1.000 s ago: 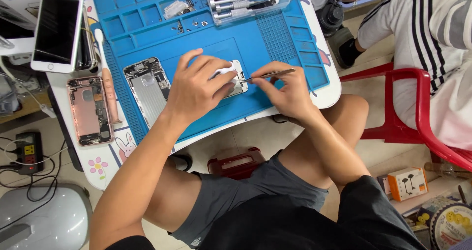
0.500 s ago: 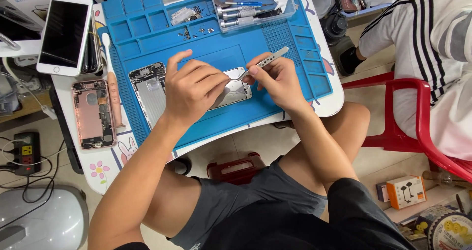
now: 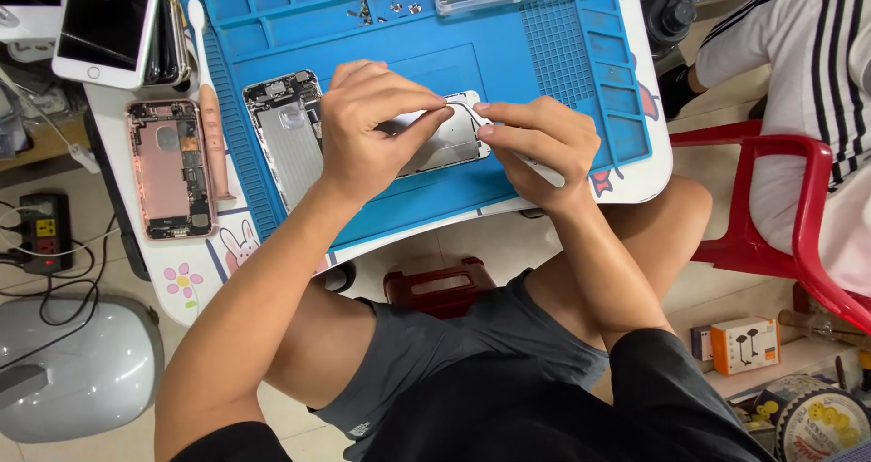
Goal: The person uses a screwdriver to remove screws from the back of a white smartphone placed on a blue work mat. They then use tweezers to manipulate internal components and connectors. Finally, they lift the screen assembly to access the battery and motherboard area.
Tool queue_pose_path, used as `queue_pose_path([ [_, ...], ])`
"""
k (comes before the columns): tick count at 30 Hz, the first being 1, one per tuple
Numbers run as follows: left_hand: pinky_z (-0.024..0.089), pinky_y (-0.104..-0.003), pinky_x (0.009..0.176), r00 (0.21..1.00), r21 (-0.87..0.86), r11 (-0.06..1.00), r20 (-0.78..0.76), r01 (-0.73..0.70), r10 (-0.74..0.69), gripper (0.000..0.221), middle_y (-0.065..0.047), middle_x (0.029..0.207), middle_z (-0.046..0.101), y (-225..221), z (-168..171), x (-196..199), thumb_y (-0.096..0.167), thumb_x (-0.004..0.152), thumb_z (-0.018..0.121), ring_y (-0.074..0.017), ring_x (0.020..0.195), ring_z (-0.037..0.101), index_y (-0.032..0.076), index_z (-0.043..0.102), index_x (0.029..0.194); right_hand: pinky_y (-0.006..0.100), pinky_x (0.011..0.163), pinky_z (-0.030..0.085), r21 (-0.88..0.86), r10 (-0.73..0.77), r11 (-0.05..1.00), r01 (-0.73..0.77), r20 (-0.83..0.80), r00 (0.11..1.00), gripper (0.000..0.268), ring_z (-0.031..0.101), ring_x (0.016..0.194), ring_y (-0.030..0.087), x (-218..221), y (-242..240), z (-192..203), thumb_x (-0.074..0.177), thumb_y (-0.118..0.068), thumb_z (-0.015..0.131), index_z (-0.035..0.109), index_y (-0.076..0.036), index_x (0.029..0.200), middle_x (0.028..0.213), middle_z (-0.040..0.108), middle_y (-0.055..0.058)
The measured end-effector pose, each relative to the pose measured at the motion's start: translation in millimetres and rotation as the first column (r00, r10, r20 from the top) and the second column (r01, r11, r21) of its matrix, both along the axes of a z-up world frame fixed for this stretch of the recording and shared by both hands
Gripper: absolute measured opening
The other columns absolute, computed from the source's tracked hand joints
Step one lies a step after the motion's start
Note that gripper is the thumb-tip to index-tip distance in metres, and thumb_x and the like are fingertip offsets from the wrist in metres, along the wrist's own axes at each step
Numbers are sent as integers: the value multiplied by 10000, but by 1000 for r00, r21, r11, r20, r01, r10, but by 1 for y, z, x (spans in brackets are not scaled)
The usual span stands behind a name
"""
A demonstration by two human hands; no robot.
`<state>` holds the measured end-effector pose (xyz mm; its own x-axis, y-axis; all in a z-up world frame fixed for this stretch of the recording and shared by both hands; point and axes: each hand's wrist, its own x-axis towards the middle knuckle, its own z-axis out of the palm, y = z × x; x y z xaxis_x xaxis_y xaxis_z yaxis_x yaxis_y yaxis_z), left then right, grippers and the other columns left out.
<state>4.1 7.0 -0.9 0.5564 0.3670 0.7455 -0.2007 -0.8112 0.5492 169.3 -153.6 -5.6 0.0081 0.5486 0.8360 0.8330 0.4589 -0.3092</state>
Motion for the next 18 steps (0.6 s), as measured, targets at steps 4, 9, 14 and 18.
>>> queue_pose_path([
  [4, 445, -400, 837, 1000, 31, 999, -2, -19, 19, 116, -21, 880, 807, 0, -2, 0, 78, 940, 919, -218, 833, 712, 110, 823, 883, 347, 614, 473, -13, 9, 1000, -9, -6, 1000, 112, 685, 699, 282, 1, -2, -1, 1042, 42, 717, 746, -54, 1093, 1113, 777, 218],
  [9, 427, -400, 828, 1000, 29, 999, -8, -22, 22, 116, -11, 899, 807, 1, -3, 0, 77, 935, 928, -214, 854, 683, 113, 826, 892, 357, 624, 462, -7, -5, 1000, 5, -22, 1000, 92, 704, 720, 290, 0, -2, 0, 1043, 28, 710, 746, -55, 1059, 1094, 779, 213],
  [14, 413, -398, 789, 1000, 38, 999, -7, -26, 27, 120, -14, 907, 808, 1, -3, -1, 58, 933, 928, -223, 868, 669, 112, 829, 895, 362, 634, 473, -26, 9, 1000, -10, -30, 1000, 113, 684, 719, 296, -1, -2, -1, 1044, 52, 704, 738, -53, 1069, 1108, 774, 210],
  [18, 420, -394, 738, 1000, 18, 1000, -3, -15, 15, 115, -20, 900, 805, 1, -5, 0, 53, 935, 928, -228, 876, 659, 105, 831, 902, 365, 640, 457, -39, 8, 999, -10, -49, 999, 144, 689, 733, 299, -1, -2, 1, 1032, 83, 716, 743, -56, 1056, 1094, 777, 210],
])
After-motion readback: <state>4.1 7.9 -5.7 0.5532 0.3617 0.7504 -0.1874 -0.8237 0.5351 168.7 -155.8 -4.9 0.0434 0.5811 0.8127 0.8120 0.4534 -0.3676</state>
